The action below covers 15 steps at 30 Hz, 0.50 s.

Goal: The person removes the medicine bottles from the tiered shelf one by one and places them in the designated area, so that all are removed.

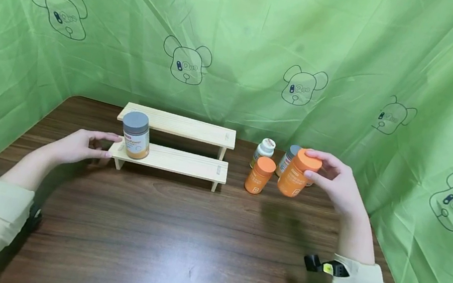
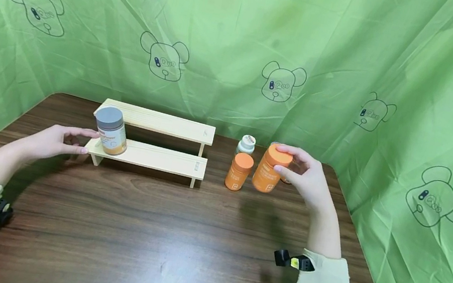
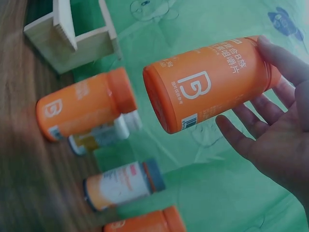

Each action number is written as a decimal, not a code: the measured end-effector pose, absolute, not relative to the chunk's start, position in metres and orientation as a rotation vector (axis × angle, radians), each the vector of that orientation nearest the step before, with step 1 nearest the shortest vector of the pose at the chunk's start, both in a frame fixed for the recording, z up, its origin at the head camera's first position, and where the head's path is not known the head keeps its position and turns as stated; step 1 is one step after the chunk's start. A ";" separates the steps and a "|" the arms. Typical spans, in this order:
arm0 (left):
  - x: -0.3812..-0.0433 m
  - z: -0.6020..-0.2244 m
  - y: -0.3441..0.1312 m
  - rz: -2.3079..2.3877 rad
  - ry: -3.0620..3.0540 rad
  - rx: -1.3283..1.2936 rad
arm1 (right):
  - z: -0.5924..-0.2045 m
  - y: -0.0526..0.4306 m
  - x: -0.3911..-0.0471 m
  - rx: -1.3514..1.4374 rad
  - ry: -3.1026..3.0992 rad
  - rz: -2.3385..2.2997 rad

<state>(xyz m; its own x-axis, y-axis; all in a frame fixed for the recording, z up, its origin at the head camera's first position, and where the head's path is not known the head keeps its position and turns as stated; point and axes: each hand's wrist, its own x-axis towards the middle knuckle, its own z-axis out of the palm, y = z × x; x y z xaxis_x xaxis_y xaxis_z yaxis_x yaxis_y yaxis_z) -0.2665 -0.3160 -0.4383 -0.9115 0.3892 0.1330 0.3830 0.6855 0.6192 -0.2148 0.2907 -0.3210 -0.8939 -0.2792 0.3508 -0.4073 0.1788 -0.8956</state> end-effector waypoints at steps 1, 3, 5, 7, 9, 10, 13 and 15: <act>-0.266 -0.438 -0.316 1.054 2.877 0.660 | -0.324 0.293 -0.216 0.668 -2.335 1.812; -0.266 -0.437 -0.316 1.056 2.880 0.661 | -0.330 0.297 -0.218 0.646 -2.344 1.802; -0.266 -0.437 -0.316 1.058 2.881 0.660 | -0.336 0.301 -0.221 0.636 -2.349 1.796; -0.266 -0.438 -0.316 1.055 2.877 0.658 | -0.342 0.305 -0.223 0.619 -2.357 1.792; -0.267 -0.438 -0.317 1.052 2.873 0.656 | -0.347 0.307 -0.225 0.596 -2.369 1.781; -0.267 -0.439 -0.317 1.049 2.873 0.655 | -0.350 0.309 -0.226 0.590 -2.376 1.773; -0.268 -0.440 -0.317 1.048 2.871 0.657 | -0.358 0.311 -0.230 0.558 -2.385 1.769; -0.268 -0.440 -0.317 1.053 2.872 0.661 | -0.364 0.313 -0.233 0.544 -2.381 1.776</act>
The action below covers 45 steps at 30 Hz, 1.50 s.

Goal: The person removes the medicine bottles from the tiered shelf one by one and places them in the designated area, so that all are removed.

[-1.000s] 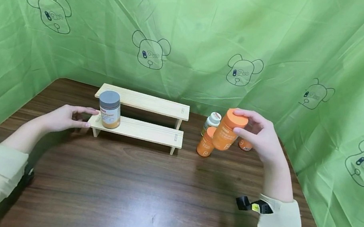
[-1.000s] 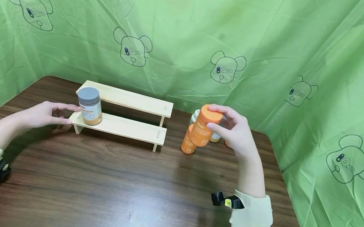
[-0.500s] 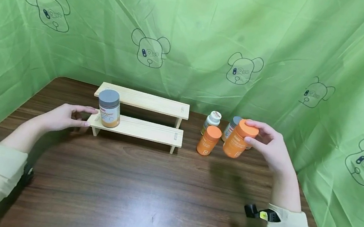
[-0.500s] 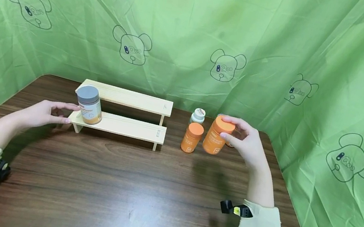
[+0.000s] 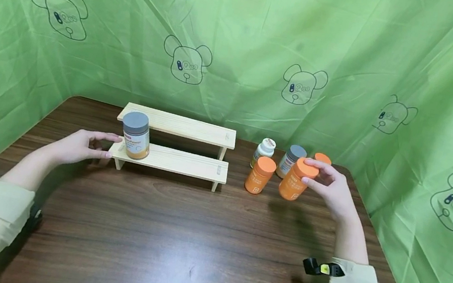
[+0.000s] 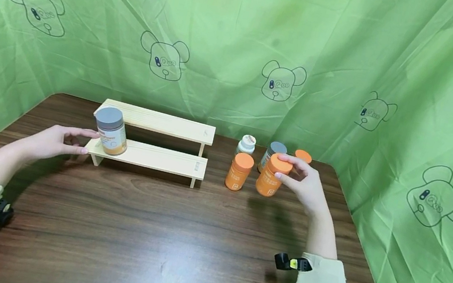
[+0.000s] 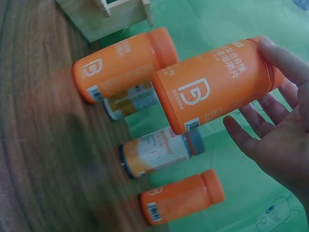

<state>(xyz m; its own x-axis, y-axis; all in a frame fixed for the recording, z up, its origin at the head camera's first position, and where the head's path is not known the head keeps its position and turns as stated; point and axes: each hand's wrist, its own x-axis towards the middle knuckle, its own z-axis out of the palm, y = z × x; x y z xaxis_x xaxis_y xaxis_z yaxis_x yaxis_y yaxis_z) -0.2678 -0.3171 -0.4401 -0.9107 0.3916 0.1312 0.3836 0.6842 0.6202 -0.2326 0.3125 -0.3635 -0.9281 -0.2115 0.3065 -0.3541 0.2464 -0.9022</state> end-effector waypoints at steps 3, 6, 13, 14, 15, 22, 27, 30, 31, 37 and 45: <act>-0.268 -0.440 -0.317 1.059 2.876 0.673 | -0.371 0.313 -0.236 0.514 -2.370 1.801; -0.268 -0.440 -0.316 1.064 2.880 0.683 | -0.378 0.313 -0.238 0.469 -2.393 1.785; -0.268 -0.440 -0.316 1.055 2.877 0.665 | -0.396 0.313 -0.244 0.398 -2.424 1.750; -0.268 -0.440 -0.317 1.049 2.877 0.663 | -0.399 0.313 -0.245 0.396 -2.423 1.750; -0.268 -0.440 -0.317 1.045 2.878 0.663 | -0.401 0.314 -0.247 0.393 -2.421 1.756; -0.268 -0.440 -0.318 1.053 2.871 0.667 | -0.409 0.310 -0.251 0.297 -2.447 1.775; -0.268 -0.441 -0.318 1.065 2.883 0.676 | -0.426 0.314 -0.259 0.360 -2.351 1.897; -0.268 -0.442 -0.318 1.067 2.880 0.672 | -0.432 0.315 -0.263 0.390 -2.307 1.953; -0.268 -0.441 -0.318 1.067 2.876 0.672 | -0.433 0.315 -0.264 0.385 -2.304 1.955; -0.267 -0.440 -0.316 1.081 2.857 0.683 | -0.434 0.313 -0.264 0.254 -2.398 1.852; -0.266 -0.440 -0.318 1.088 2.857 0.689 | -0.431 0.311 -0.263 0.232 -2.424 1.861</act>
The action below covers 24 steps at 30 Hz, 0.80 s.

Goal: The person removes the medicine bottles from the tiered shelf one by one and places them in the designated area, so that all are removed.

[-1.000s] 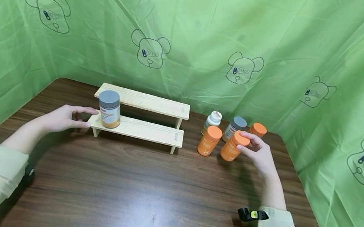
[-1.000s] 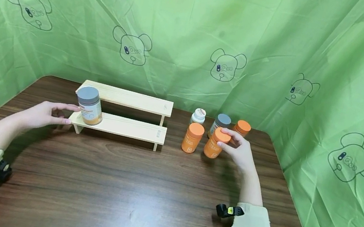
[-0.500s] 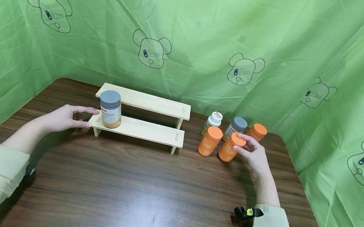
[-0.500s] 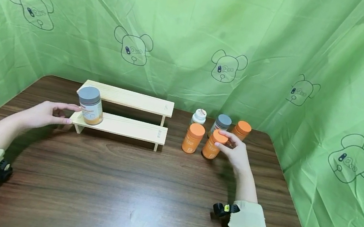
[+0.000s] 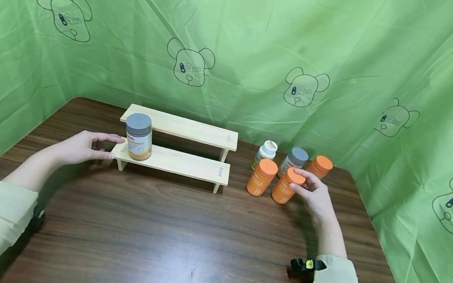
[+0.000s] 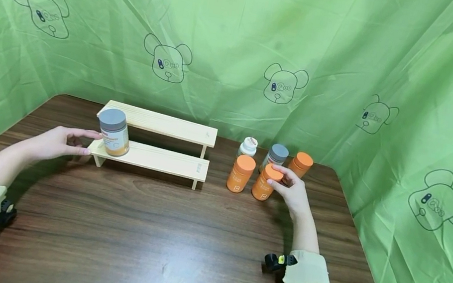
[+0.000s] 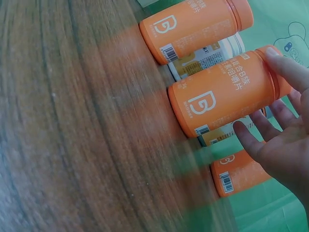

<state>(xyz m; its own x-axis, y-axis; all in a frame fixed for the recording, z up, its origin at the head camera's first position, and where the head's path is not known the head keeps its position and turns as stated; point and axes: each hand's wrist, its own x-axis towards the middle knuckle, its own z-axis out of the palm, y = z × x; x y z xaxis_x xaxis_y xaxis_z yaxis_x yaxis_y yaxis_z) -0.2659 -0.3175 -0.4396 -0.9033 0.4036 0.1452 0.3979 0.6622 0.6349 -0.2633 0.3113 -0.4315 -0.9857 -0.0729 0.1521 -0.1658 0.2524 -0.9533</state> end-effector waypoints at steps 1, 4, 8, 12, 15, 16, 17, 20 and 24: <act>-0.266 -0.440 -0.318 1.087 2.856 0.693 | -0.431 0.311 -0.263 0.238 -2.422 1.864; -0.267 -0.440 -0.318 1.092 2.858 0.695 | -0.430 0.311 -0.262 0.250 -2.415 1.881; -0.266 -0.440 -0.318 1.101 2.850 0.688 | -0.427 0.310 -0.260 0.256 -2.409 1.912; -0.266 -0.439 -0.317 1.092 2.850 0.681 | -0.421 0.309 -0.258 0.286 -2.432 1.893; -0.266 -0.440 -0.317 1.072 2.855 0.663 | -0.415 0.309 -0.256 0.332 -2.465 1.836; -0.266 -0.441 -0.318 1.061 2.858 0.656 | -0.413 0.309 -0.255 0.349 -2.472 1.818; -0.267 -0.441 -0.318 1.056 2.861 0.649 | -0.411 0.309 -0.254 0.357 -2.478 1.804; -0.267 -0.442 -0.319 1.054 2.859 0.642 | -0.404 0.307 -0.252 0.364 -2.472 1.807; -0.267 -0.442 -0.319 1.049 2.860 0.640 | -0.396 0.305 -0.252 0.356 -2.470 1.797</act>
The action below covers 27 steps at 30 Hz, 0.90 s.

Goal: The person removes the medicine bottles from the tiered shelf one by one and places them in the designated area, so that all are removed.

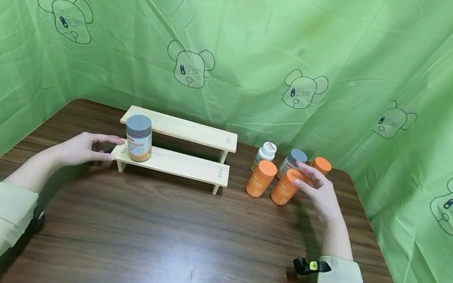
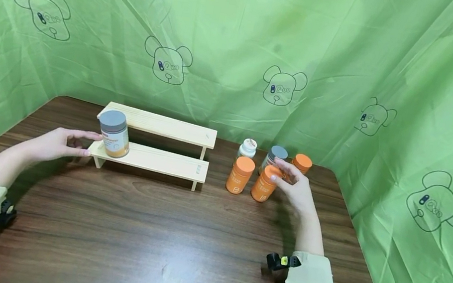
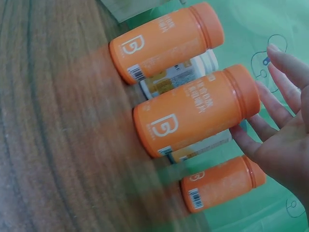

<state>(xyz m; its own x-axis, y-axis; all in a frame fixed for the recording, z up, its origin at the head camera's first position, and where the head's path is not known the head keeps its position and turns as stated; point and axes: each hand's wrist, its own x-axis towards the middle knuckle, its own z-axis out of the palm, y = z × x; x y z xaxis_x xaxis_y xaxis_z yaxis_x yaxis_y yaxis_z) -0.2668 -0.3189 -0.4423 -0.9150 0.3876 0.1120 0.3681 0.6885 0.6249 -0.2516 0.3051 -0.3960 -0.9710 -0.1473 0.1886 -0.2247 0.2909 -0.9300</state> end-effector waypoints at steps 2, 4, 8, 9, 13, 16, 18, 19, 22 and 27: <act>-0.266 -0.443 -0.319 1.049 2.857 0.630 | -0.393 0.304 -0.252 0.349 -2.480 1.775; -0.266 -0.443 -0.319 1.051 2.856 0.626 | -0.391 0.303 -0.252 0.339 -2.485 1.764; -0.265 -0.442 -0.319 1.060 2.860 0.644 | -0.384 0.302 -0.249 0.332 -2.485 1.764; -0.265 -0.442 -0.319 1.065 2.861 0.654 | -0.383 0.302 -0.249 0.326 -2.480 1.774; -0.266 -0.441 -0.318 1.075 2.857 0.657 | -0.375 0.299 -0.247 0.307 -2.469 1.796; -0.268 -0.442 -0.319 1.068 2.860 0.649 | -0.369 0.296 -0.246 0.315 -2.465 1.789; -0.269 -0.442 -0.319 1.061 2.863 0.646 | -0.364 0.292 -0.245 0.337 -2.461 1.778; -0.269 -0.442 -0.319 1.060 2.865 0.648 | -0.363 0.291 -0.245 0.345 -2.463 1.768; -0.269 -0.443 -0.320 1.055 2.870 0.645 | -0.358 0.286 -0.246 0.385 -2.455 1.745; -0.269 -0.444 -0.319 1.058 2.883 0.654 | -0.348 0.274 -0.245 0.484 -2.374 1.765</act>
